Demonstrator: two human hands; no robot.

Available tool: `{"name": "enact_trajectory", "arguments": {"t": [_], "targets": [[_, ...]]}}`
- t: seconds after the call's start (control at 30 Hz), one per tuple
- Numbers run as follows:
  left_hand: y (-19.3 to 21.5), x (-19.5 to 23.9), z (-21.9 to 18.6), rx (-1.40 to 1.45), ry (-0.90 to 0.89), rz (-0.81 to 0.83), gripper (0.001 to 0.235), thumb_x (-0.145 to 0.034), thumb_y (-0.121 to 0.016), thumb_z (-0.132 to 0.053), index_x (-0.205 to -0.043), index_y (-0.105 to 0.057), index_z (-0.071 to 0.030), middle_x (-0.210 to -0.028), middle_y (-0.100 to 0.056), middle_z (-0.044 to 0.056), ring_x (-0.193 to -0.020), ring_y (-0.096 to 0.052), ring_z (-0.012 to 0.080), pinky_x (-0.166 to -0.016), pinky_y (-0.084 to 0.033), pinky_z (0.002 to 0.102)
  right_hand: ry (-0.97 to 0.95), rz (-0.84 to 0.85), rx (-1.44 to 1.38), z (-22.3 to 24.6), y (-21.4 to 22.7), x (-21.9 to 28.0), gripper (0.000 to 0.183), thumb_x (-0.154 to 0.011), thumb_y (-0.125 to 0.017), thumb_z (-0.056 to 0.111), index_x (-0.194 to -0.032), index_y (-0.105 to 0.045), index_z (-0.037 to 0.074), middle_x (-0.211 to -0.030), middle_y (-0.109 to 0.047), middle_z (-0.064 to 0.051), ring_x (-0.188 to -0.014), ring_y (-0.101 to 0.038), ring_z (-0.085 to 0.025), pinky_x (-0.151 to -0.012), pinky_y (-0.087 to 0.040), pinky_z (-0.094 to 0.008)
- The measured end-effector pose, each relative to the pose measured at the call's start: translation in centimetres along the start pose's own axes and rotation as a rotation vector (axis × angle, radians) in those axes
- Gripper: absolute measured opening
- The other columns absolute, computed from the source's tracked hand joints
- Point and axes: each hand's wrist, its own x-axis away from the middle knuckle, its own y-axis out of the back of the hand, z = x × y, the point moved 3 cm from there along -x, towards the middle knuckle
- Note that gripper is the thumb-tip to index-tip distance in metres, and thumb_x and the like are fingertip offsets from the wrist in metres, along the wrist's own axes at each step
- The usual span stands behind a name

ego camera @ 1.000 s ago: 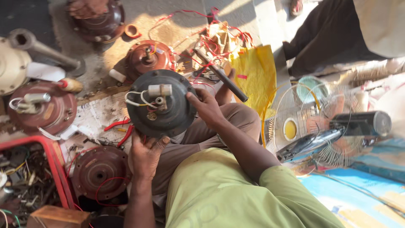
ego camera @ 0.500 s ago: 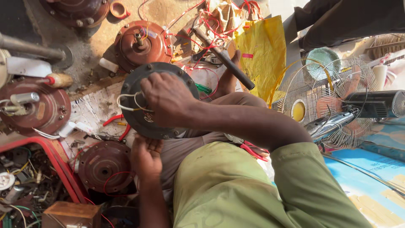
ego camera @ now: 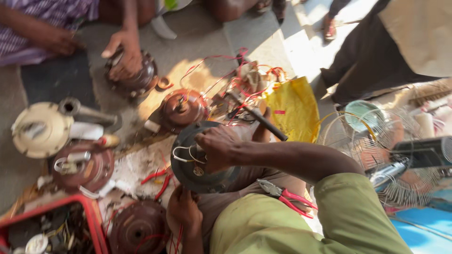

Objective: The person sits on the floor and repairs an electric fan motor. They use pliers and a screwdriver to strip wires, connect them to the motor terminals, and test the connection using a power plug and light bulb.

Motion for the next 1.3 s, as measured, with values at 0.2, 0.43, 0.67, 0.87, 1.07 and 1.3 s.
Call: {"name": "enact_trajectory", "arguments": {"t": [0.2, 0.43, 0.67, 0.87, 1.07, 1.3], "targets": [[-1.1, 0.8, -1.5, -0.063, 0.021, 0.032, 0.022, -0.101, -0.056, -0.013, -0.107, -0.068, 0.005, -0.080, -0.067, 0.008, -0.063, -0.060, 0.0131, -0.054, -0.048, 0.025, -0.181, -0.106, -0.063, -4.3, 5.8, 5.6, 0.053, -0.053, -0.088, 0.043, -0.086, -0.069, 0.007, -0.079, -0.070, -0.015, -0.075, -0.070, -0.037, -0.069, -0.056, -0.047], [-2.3, 1.9, -3.1, -0.206, -0.016, -0.026, 0.019, -0.103, -0.055, -0.007, -0.111, -0.065, 0.008, -0.088, -0.071, 0.013, -0.070, -0.066, 0.0176, -0.056, -0.051, 0.027, -0.413, -0.318, 0.023, -13.0, 10.5, 12.3, 0.058, -0.051, -0.091, 0.049, -0.085, -0.071, 0.007, -0.077, -0.071, -0.016, -0.071, -0.071, -0.038, -0.068, -0.056, -0.046], [-3.8, 2.5, -5.0, -0.323, 0.016, -0.146, 0.020, -0.099, -0.059, -0.002, -0.114, -0.067, 0.009, -0.086, -0.070, 0.013, -0.068, -0.064, 0.0172, -0.058, -0.052, 0.026, -0.727, -0.397, 0.078, -26.5, 8.7, 13.9, 0.055, -0.051, -0.091, 0.046, -0.085, -0.072, 0.007, -0.075, -0.071, -0.016, -0.068, -0.072, -0.034, -0.069, -0.058, -0.044], [-5.2, 2.4, -5.3, -0.257, -0.196, -0.063, 0.028, -0.093, -0.059, 0.006, -0.119, -0.067, 0.009, -0.099, -0.071, 0.012, -0.079, -0.064, 0.0176, -0.069, -0.053, 0.027, -0.888, -0.359, -0.002, -37.4, 3.4, 12.2, 0.054, -0.053, -0.092, 0.044, -0.085, -0.072, 0.005, -0.077, -0.072, -0.015, -0.071, -0.071, -0.033, -0.074, -0.057, -0.044], [-5.0, 1.7, -4.7, -0.409, -0.285, -0.093, 0.026, -0.091, -0.059, 0.014, -0.116, -0.067, 0.011, -0.113, -0.069, 0.012, -0.099, -0.066, 0.0152, -0.086, -0.056, 0.026, -1.096, -0.355, -0.161, -45.2, -4.1, 9.1, 0.057, -0.053, -0.093, 0.045, -0.087, -0.072, 0.004, -0.088, -0.072, -0.017, -0.079, -0.071, -0.033, -0.076, -0.056, -0.044], [-3.5, 1.6, -3.4, -0.348, -0.106, -0.203, 0.029, -0.091, -0.060, 0.014, -0.119, -0.063, 0.008, -0.112, -0.069, 0.011, -0.093, -0.064, 0.0120, -0.078, -0.053, 0.022, -1.272, -0.316, -0.318, -50.2, -11.6, 6.6, 0.068, -0.056, -0.094, 0.047, -0.103, -0.071, 0.004, -0.103, -0.072, -0.016, -0.096, -0.069, -0.033, -0.088, -0.055, -0.044]]}}
